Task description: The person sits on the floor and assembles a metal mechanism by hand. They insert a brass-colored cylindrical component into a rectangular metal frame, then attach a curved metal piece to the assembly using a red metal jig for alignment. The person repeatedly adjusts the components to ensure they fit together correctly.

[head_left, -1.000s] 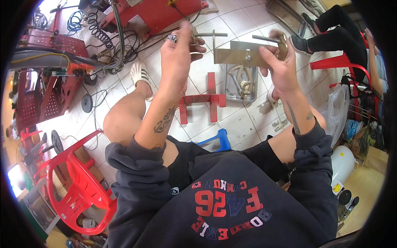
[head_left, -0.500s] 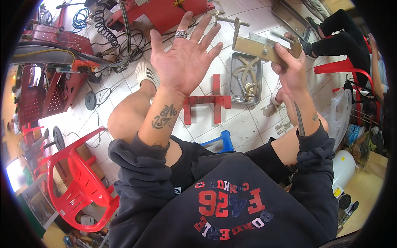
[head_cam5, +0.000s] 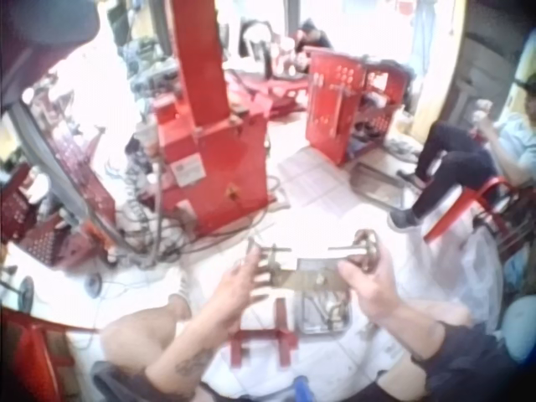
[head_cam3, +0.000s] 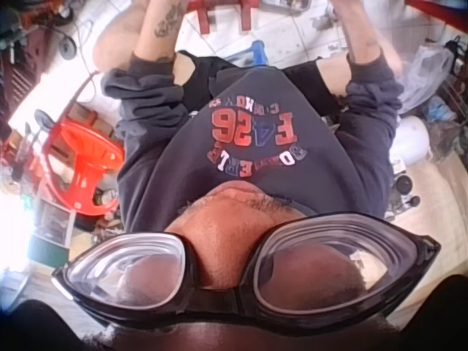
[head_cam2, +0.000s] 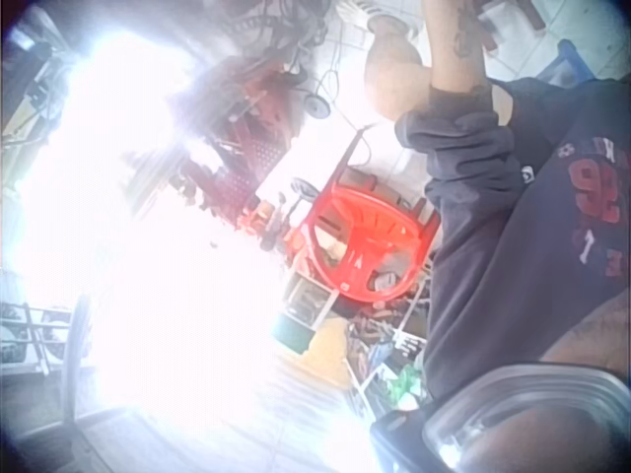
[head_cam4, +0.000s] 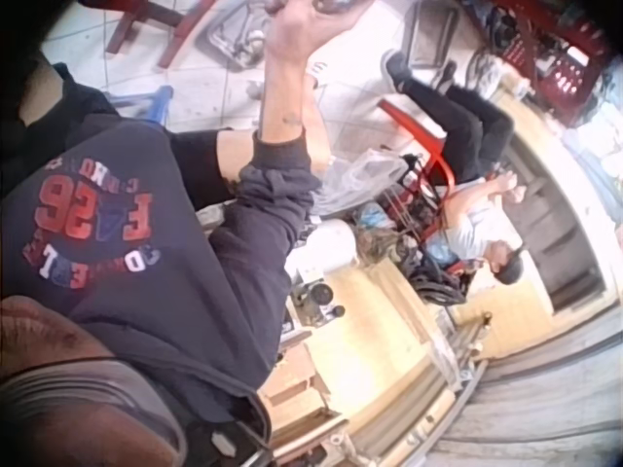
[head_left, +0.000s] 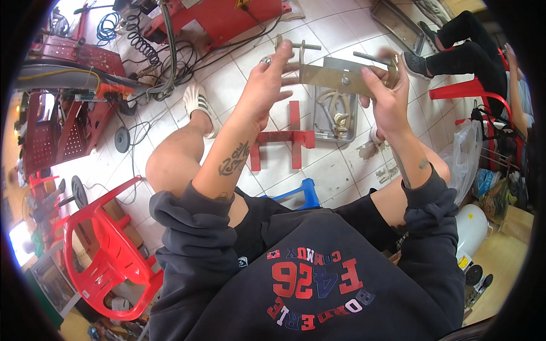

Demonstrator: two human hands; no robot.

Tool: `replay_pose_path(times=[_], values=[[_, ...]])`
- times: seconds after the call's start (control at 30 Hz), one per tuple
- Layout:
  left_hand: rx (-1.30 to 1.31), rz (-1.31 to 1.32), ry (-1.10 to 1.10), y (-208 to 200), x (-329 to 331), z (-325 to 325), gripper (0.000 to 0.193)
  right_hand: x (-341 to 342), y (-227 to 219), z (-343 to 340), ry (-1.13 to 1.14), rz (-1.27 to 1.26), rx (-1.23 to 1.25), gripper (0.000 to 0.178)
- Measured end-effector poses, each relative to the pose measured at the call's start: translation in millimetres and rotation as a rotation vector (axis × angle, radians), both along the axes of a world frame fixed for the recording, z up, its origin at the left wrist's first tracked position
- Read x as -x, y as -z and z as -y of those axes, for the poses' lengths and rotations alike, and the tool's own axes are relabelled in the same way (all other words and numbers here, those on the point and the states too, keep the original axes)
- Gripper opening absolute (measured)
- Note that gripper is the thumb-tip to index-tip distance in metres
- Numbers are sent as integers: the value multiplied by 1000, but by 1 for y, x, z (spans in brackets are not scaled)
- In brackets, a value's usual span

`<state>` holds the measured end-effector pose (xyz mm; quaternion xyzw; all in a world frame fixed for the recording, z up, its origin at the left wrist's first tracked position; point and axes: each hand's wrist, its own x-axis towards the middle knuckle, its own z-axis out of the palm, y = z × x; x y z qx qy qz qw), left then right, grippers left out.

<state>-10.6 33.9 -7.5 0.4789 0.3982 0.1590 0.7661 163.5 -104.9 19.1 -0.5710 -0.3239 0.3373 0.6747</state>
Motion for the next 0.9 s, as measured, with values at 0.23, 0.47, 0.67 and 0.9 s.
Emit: replay_pose_path(times=[0.23,0.47,0.67,0.9], values=[[85,42,-229,11,-1,2,57,-1,-2,-1,8,-27,8,34],[-61,68,-244,-1,1,-6,72,1,2,2,-13,27,26,34],[-279,-159,-119,16,10,-7,46,-6,0,3,43,10,58,33],[-596,290,-343,-30,12,14,23,-7,-6,-4,106,-88,25,34]])
